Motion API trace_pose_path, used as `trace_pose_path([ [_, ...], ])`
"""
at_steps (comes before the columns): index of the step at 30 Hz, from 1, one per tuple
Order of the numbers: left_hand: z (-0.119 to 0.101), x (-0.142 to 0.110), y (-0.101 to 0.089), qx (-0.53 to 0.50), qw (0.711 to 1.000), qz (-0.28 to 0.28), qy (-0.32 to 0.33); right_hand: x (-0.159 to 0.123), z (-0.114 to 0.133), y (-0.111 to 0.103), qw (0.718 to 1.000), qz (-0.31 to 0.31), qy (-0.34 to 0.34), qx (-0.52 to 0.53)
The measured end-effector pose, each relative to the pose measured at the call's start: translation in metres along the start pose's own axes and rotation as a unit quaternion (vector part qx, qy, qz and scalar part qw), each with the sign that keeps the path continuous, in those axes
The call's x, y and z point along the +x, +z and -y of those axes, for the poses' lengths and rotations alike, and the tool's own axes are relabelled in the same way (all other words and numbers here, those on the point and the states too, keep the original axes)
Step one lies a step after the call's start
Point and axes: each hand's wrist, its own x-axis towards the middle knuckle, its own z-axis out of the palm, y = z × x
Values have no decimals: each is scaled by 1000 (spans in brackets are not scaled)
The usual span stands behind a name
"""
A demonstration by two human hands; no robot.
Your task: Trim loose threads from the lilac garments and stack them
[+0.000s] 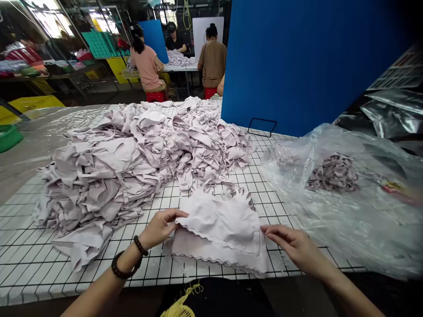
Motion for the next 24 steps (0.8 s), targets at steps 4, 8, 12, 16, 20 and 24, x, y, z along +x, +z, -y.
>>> trace_pose_path([
  [4,2,-19,18,14,1000,-25,9,-18,-4,31,982,-81,-112,-131],
  [8,-2,-18,21,2,997,-71,-28,-27,4,55,947,-82,-164,-263],
  [12,-2,-14,22,-56,993,-75,-65,-29,2,68,921,-59,-172,-346],
  [16,-3,-8,18,-59,994,-66,-63,-25,1,62,902,-38,-180,-390],
  [20,-7,1,9,-17,997,-65,-46,-17,10,54,895,3,-171,-412],
  [24,-9,12,0,14,997,-67,-39,-7,13,53,885,10,-188,-427],
])
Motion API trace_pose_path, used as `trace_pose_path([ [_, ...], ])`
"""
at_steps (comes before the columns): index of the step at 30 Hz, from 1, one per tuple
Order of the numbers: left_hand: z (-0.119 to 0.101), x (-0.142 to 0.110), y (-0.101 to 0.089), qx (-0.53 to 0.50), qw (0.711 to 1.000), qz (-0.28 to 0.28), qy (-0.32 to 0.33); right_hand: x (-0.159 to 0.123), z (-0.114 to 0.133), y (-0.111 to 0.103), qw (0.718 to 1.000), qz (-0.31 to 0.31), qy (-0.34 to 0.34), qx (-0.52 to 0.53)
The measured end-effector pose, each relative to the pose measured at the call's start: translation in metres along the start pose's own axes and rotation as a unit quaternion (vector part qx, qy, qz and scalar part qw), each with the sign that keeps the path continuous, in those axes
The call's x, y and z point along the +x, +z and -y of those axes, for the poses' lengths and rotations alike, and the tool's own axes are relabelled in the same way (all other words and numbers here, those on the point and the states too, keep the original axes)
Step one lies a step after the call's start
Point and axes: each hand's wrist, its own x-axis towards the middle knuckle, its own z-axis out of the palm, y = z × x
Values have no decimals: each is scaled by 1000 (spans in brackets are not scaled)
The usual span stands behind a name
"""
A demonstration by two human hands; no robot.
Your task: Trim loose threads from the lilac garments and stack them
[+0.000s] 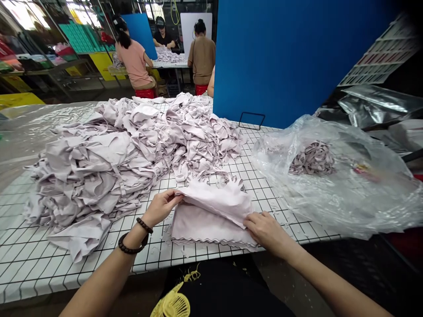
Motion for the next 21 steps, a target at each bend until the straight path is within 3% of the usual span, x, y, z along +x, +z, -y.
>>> trace_pose_path([
  [4,-1,18,-5,-29,1000,7,-4,12,-25,-12,990,-32,53,124],
  [7,-5,35,-8,-86,996,9,-7,21,-52,-33,950,-82,170,247],
  [10,-11,39,-10,-102,995,11,-3,20,-64,-49,921,-125,240,280],
  [13,-10,21,-10,-42,999,28,11,4,-55,-43,941,-149,165,257],
  [17,5,-22,-4,18,997,65,37,-30,-25,-13,975,-153,14,162],
  [21,18,-49,5,65,992,72,78,-48,-6,6,990,-124,-36,54],
])
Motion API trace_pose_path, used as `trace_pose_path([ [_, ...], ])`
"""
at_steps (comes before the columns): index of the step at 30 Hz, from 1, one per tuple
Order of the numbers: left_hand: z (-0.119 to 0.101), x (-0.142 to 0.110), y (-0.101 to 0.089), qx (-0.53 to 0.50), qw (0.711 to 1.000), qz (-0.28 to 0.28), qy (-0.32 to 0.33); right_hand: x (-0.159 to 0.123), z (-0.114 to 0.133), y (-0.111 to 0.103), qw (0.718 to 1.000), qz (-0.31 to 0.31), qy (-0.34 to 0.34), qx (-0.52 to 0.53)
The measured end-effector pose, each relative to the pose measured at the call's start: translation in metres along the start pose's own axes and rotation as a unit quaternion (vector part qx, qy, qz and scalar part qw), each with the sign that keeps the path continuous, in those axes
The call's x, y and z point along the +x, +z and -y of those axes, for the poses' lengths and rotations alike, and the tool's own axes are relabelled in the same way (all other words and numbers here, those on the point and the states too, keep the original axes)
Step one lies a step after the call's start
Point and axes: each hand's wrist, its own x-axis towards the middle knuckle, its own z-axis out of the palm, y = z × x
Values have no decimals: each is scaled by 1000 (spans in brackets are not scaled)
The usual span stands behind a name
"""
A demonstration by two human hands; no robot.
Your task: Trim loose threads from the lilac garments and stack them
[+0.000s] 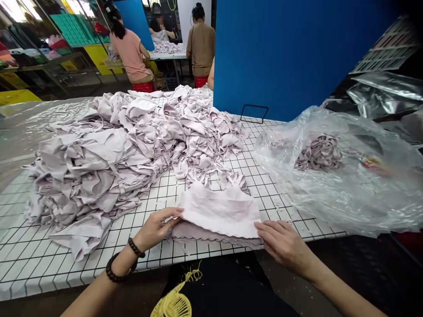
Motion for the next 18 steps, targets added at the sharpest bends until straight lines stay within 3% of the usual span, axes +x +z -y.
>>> trace_pose_path([
  [6,-6,-13,3,109,993,22,51,-3,5,3,999,31,10,-34],
  [10,-27,-19,-1,216,974,13,66,8,7,-8,994,66,74,46],
  [14,-67,1,21,210,974,-40,74,56,-12,-21,969,14,184,164],
  [16,-87,24,44,126,987,-2,102,95,-31,-16,951,-10,254,176],
  [18,-100,51,69,21,990,47,130,136,-49,-1,942,20,290,167],
])
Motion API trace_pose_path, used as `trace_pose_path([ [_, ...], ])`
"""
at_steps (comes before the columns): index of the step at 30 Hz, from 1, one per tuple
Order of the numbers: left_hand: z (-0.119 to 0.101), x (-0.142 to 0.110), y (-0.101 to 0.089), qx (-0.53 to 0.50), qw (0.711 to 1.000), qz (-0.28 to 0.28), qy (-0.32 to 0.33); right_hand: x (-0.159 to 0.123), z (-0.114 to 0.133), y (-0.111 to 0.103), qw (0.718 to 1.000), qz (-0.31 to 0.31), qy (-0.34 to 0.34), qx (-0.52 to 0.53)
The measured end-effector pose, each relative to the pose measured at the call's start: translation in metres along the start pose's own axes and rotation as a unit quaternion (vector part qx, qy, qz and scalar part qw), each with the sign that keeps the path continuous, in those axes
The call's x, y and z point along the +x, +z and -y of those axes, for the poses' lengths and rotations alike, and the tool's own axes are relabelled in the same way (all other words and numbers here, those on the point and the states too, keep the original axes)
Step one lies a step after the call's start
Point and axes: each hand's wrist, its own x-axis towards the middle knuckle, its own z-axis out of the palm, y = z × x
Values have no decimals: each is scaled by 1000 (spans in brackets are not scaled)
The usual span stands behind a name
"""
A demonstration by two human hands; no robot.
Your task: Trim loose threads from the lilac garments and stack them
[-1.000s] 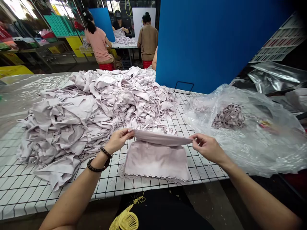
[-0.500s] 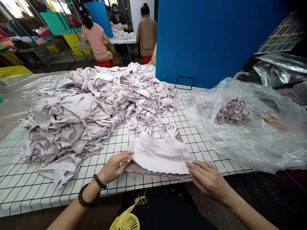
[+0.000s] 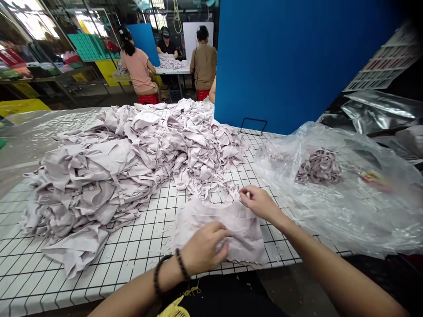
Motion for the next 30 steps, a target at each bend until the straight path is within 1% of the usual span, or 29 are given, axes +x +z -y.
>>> trace_pose_path([
  [1,0,15,10,-46,999,12,2,21,1,8,999,14,21,-21],
  [2,2,27,18,-87,996,28,-13,40,2,16,998,34,36,-39],
  [3,6,37,25,-123,991,41,-32,56,2,24,997,52,54,-35],
  [5,18,49,34,-186,978,67,-72,80,1,38,992,86,90,2],
  [7,32,52,40,-246,960,89,-103,95,-3,46,986,106,116,51],
  [9,42,52,43,-302,940,105,-120,104,-8,49,980,113,132,92],
  [11,48,51,46,-345,923,114,-127,111,-12,48,970,118,154,146],
  [14,51,53,48,-387,904,121,-138,119,-15,44,940,154,188,240],
  [16,52,55,47,-397,899,122,-140,123,-15,41,913,194,202,297],
  [20,52,56,44,-388,904,118,-133,129,-16,31,866,259,208,373],
  [22,52,55,44,-393,902,118,-136,131,-18,26,852,290,197,390],
  [23,52,55,44,-397,899,119,-138,133,-19,24,858,301,183,374],
  [24,53,55,44,-401,897,119,-139,134,-19,23,880,307,162,324],
  [26,53,55,45,-406,895,119,-140,137,-20,22,938,294,109,148],
  [27,53,55,45,-409,894,119,-140,139,-19,22,955,278,87,56],
  [28,53,55,46,-412,892,119,-141,139,-18,23,963,261,70,-20],
  [29,53,55,46,-417,890,120,-143,140,-17,25,965,245,60,-73],
  [30,53,55,46,-421,887,121,-144,140,-15,27,965,233,55,-106],
])
